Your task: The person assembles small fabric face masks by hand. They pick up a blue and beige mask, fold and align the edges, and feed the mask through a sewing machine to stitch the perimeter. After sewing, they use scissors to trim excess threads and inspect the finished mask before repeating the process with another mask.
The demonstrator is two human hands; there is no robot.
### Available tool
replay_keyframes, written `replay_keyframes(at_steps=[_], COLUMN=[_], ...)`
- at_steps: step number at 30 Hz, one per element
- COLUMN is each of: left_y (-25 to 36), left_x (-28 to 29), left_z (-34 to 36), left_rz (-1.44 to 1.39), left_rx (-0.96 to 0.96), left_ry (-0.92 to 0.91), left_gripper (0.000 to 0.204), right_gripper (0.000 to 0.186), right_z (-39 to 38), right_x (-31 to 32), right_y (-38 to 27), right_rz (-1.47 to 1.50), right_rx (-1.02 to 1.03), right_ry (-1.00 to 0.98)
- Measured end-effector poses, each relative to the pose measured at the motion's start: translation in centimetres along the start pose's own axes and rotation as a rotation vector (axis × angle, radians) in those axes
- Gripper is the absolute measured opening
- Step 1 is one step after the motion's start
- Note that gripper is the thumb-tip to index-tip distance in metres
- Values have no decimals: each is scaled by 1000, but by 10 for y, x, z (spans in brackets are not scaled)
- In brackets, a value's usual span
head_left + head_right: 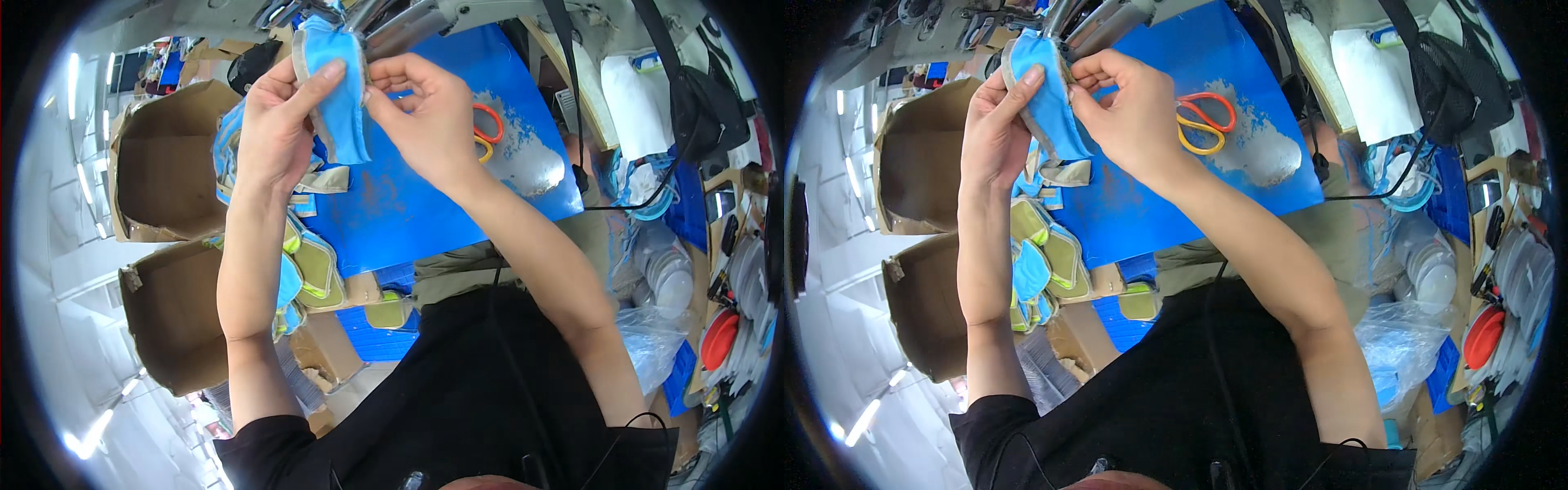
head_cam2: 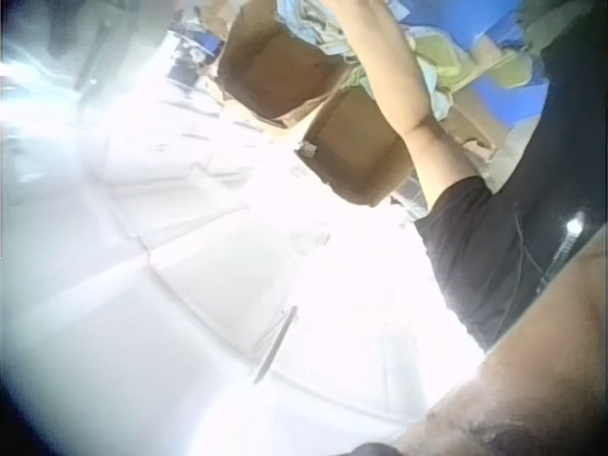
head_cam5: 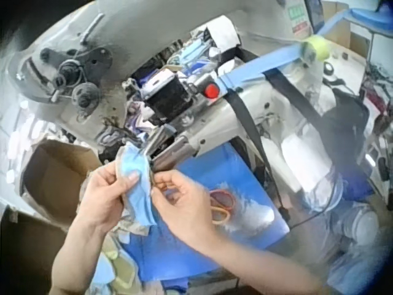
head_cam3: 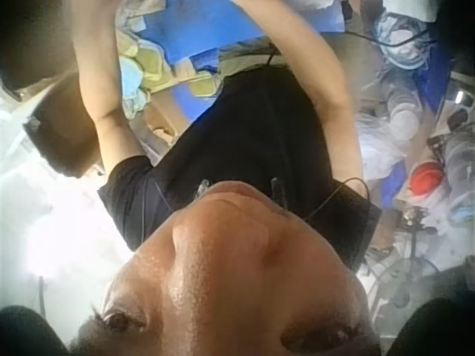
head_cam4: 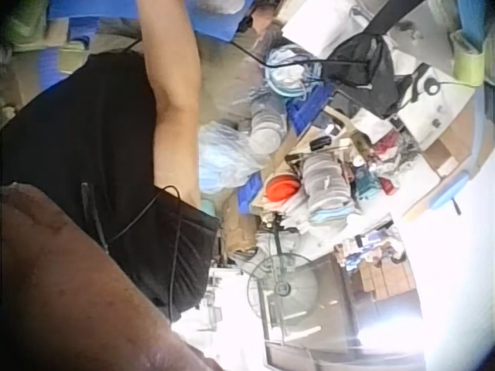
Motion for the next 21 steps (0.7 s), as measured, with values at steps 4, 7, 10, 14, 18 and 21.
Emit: replay_keyframes(at_steps=[4, 7, 10, 14, 18, 21], left_y=[-5, -13, -12, -17, -18, -18], left_x=[-2, 0, 0, -3, -10, -10], left_z=[0, 3, 1, 0, 6, 5], left_rz=[-53, -43, 83, 97, 82, 63], left_rx=[-12, -87, -215, -217, -244, -222], left_ry=[-25, 37, 86, 133, 112, 126], left_gripper=[29, 30, 30, 27, 25, 24], right_gripper=[16, 15, 17, 19, 20, 19], right_z=[4, 10, 15, 12, 11, 9], right_x=[9, 13, 15, 14, 12, 9], right_y=[2, 6, 6, 1, 4, 8], right_rz=[10, -23, -88, -182, -209, -115], right_rx=[117, 170, 208, 180, 146, 128], right_ry=[-58, -119, -179, -203, -103, -115])
Point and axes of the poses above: each hand's wrist, its own z-axis towards the middle knuckle, its own x-axis out of the back of the hand, y = z × x, the point moved 6 cm from there along z, towards the middle knuckle, and after that the axes turned 2 degrees about -y, right-handed, at the moved point
